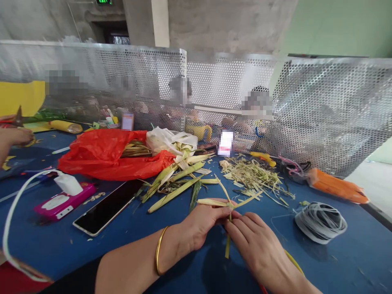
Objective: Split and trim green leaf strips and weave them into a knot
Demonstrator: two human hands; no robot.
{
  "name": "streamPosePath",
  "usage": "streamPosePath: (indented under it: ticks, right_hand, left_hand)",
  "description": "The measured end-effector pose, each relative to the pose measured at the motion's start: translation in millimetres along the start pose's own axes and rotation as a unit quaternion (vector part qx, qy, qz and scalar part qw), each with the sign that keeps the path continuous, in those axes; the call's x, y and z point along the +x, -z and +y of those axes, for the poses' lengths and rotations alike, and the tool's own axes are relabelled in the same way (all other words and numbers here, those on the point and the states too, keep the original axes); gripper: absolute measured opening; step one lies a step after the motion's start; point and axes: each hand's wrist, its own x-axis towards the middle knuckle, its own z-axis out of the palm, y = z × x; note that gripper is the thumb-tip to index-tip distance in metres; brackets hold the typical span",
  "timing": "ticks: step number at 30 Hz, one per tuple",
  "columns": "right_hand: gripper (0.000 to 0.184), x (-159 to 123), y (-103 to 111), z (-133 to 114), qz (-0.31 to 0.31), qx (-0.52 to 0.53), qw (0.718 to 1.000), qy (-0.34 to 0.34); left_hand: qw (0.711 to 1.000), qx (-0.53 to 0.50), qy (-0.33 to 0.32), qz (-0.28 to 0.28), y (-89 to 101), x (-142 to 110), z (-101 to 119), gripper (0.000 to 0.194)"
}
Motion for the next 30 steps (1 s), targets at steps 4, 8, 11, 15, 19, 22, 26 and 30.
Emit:
streamPosePath:
  ticks: [4, 8, 11, 15, 19, 22, 26, 30]
  right_hand:
    - [0.031, -2.8, 1.1, -5.2, 0.009, 0.056, 0.998, -0.02]
    - [0.032, -2.9, -1.2, -7.9, 0.005, 0.082, 0.996, -0.015]
    - [0.025, -2.8, -2.6, -2.7, 0.044, 0.114, 0.99, -0.069]
    - [0.015, -5.2, 1.0, 8.5, 0.126, 0.254, 0.926, -0.25]
    - [0.021, -8.0, 5.0, 13.7, 0.188, 0.369, 0.839, -0.352]
    - [0.024, -9.3, 4.3, 12.8, 0.162, 0.391, 0.837, -0.347]
    - [0.024, -8.5, 3.6, 11.0, 0.081, 0.398, 0.867, -0.289]
    - [0.023, -5.9, 5.4, 8.7, 0.069, 0.377, 0.881, -0.275]
  left_hand:
    - [0.999, 0.0, -0.002, 0.045, -4.9, -4.0, -2.3, 0.034]
    - [0.999, -0.016, -0.008, 0.047, -6.5, -4.9, -5.2, 0.031]
    - [0.999, -0.02, -0.024, 0.043, -2.1, -2.6, -1.7, 0.028]
    - [0.999, -0.014, -0.033, -0.033, 5.7, 0.4, 10.5, 0.037]
    - [0.994, -0.055, 0.012, -0.096, 8.8, 2.2, 19.8, 0.037]
    - [0.992, -0.073, 0.049, -0.094, 9.3, 2.2, 21.5, 0.034]
    - [0.996, 0.022, 0.068, -0.045, 10.2, 1.0, 17.5, 0.033]
    - [0.995, 0.091, 0.028, -0.036, 9.3, 1.7, 9.0, 0.039]
